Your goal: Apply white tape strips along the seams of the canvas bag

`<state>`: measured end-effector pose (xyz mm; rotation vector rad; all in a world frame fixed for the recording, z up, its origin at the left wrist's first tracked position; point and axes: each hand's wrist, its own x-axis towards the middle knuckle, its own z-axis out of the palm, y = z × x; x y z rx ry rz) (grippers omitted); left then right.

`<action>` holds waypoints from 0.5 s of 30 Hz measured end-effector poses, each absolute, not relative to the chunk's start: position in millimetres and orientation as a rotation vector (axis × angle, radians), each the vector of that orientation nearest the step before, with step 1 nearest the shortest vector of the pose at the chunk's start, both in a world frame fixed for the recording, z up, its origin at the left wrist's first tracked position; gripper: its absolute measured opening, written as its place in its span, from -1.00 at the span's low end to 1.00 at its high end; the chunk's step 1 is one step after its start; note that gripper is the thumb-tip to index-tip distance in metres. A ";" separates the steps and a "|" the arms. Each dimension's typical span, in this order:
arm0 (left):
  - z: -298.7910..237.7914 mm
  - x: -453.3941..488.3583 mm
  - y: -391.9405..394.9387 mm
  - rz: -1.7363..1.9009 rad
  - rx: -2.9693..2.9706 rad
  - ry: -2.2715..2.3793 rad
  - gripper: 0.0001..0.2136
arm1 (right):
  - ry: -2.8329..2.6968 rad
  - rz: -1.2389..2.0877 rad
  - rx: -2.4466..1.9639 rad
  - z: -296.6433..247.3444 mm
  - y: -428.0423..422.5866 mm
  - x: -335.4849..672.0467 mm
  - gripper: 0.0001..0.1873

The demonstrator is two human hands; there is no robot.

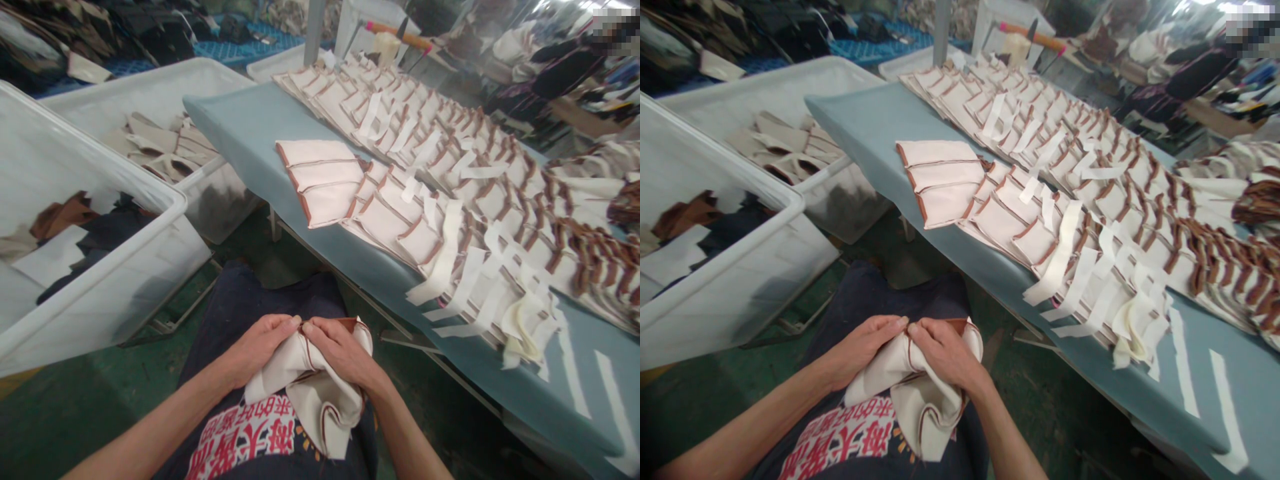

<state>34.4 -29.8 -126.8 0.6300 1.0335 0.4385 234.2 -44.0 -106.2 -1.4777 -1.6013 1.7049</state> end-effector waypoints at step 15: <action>-125.8 35.6 -30.1 0.447 0.591 1.035 -0.27 | -1.590 1.708 -1.483 -106.1 -44.4 232.2 -0.53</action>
